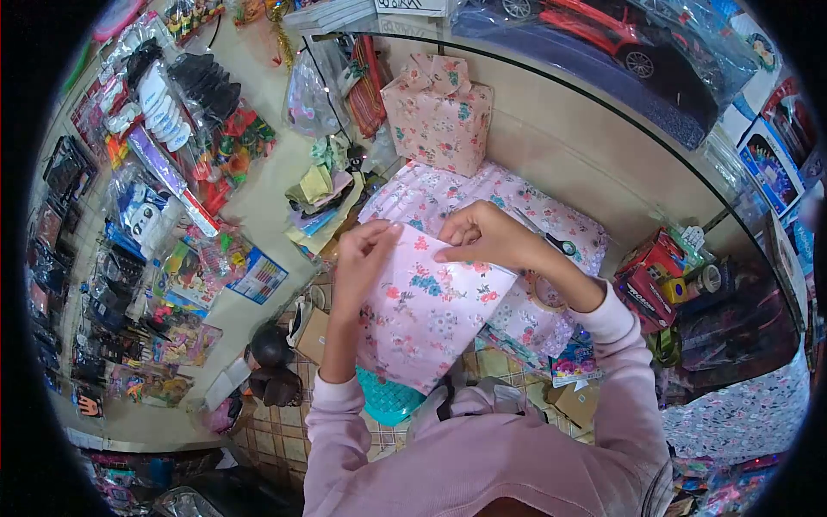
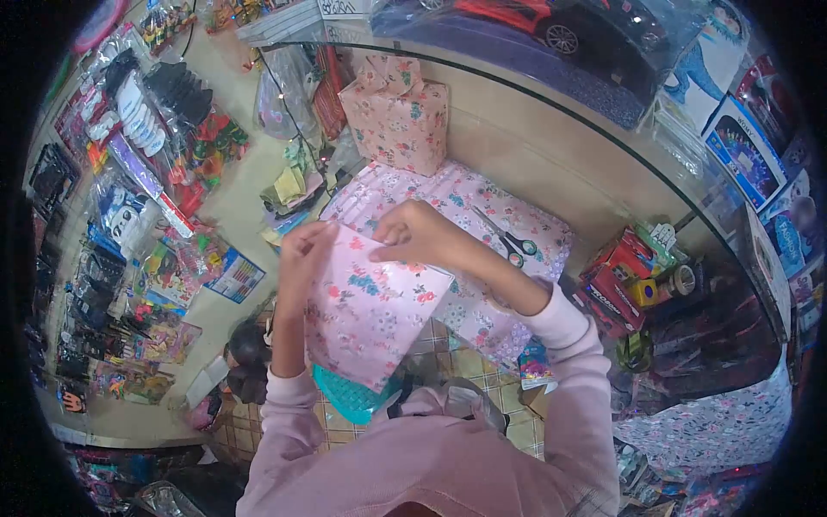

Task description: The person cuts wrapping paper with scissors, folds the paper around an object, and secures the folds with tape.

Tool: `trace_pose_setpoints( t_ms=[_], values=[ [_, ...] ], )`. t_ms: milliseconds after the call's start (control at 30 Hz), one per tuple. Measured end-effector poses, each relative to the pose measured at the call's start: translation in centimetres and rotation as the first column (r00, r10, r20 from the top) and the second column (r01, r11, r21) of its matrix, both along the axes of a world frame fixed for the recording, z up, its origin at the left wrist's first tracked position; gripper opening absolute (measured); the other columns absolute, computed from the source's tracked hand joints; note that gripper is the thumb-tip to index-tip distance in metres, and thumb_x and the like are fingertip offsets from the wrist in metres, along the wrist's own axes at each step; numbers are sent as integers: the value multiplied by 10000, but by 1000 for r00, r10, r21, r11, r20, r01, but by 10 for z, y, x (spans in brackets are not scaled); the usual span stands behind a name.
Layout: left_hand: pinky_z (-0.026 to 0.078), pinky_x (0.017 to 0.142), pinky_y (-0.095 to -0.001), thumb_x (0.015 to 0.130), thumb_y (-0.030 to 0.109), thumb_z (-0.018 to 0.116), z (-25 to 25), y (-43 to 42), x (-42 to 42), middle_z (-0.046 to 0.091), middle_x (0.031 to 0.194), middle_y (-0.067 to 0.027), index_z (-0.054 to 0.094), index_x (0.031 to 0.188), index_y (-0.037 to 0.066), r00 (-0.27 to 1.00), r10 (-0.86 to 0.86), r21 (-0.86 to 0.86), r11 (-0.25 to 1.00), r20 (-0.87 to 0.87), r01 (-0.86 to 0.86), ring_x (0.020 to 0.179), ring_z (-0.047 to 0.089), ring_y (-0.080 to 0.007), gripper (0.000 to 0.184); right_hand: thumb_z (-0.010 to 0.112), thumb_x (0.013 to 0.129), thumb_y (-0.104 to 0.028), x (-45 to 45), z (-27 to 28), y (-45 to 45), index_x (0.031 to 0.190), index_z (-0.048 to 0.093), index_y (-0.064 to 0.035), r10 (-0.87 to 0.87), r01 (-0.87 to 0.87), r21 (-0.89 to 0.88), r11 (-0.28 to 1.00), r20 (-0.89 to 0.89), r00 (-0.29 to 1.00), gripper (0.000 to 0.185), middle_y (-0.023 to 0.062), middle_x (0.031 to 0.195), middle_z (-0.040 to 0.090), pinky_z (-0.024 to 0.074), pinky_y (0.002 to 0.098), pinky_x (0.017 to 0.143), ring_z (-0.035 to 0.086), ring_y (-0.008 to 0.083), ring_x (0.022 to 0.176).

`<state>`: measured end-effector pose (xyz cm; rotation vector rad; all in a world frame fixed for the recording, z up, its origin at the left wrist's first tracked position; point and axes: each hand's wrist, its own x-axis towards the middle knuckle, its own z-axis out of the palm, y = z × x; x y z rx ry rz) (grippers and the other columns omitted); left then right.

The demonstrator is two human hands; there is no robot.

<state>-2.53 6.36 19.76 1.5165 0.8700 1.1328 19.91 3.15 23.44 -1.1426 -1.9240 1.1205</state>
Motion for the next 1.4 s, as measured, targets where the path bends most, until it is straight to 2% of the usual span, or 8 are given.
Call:
trace_pose_setpoints(
  t_ms=[267, 300, 433, 533, 933, 1033, 1233, 1400],
  values=[
    [451, 584, -194, 920, 134, 595, -94, 50, 58, 673, 809, -30, 665, 946, -44, 931, -335, -124, 928, 141, 353, 665, 577, -41, 192, 810, 719, -157, 68, -90, 26, 839, 681, -4, -221, 228, -177, 958, 56, 974, 233, 18, 718, 663, 462, 193, 607, 597, 57, 652],
    [455, 587, -202, 925, 154, 595, -104, 51, 65, 676, 815, -35, 662, 940, -44, 937, -314, -154, 929, 151, 336, 667, 579, -43, 209, 842, 660, -232, 77, -104, 32, 883, 687, 25, -219, 216, -227, 950, 13, 976, 373, 41, 735, 657, 468, 228, 575, 596, 95, 640],
    [436, 553, -180, 938, 153, 574, -102, 41, 77, 671, 787, -29, 653, 975, -63, 966, -221, -192, 951, 136, 244, 638, 563, -24, 232, 825, 691, -262, 88, -104, 38, 909, 694, 6, -171, 183, -155, 971, 87, 981, 370, 63, 810, 674, 492, 251, 657, 611, 113, 723],
    [423, 545, -177, 938, 163, 579, -95, 33, 78, 667, 783, -21, 656, 978, -57, 957, -159, -223, 951, 243, 215, 634, 551, -19, 237, 802, 741, -216, 72, -94, 40, 903, 696, -16, -213, 207, -130, 970, -39, 976, 278, 1, 812, 658, 466, 218, 700, 584, 81, 782],
    [419, 557, -170, 934, 166, 589, -110, 38, 79, 667, 819, -17, 654, 1004, -52, 954, -74, -231, 962, 291, 146, 652, 550, -20, 238, 775, 746, -159, 43, -102, 63, 875, 724, -14, -195, 202, 5, 979, -242, 950, 201, 62, 772, 699, 478, 236, 614, 596, 86, 641],
    [416, 571, -171, 933, 168, 590, -103, 35, 77, 662, 839, -16, 653, 1014, -50, 954, -92, -246, 955, 284, 165, 667, 546, -23, 241, 770, 740, -129, 42, -95, 58, 887, 719, -9, -274, 279, 60, 958, -79, 958, 196, 75, 765, 698, 478, 239, 598, 605, 88, 632],
    [415, 635, -179, 925, 193, 601, -123, 42, 79, 655, 845, -4, 662, 1003, -44, 944, 5, -299, 949, 331, 99, 702, 532, -32, 256, 718, 760, -102, 26, -86, 44, 883, 707, -4, -364, 344, 378, 860, -19, 931, 157, 140, 789, 681, 500, 323, 633, 659, 242, 681],
    [410, 640, -177, 921, 194, 607, -125, 40, 84, 651, 841, 6, 667, 1008, -39, 942, 61, -291, 956, 331, 40, 703, 525, -31, 256, 704, 774, -76, 20, -91, 40, 898, 705, -7, -403, 342, 504, 793, 13, 915, 142, 139, 816, 676, 506, 331, 649, 644, 262, 682]
  ],
)
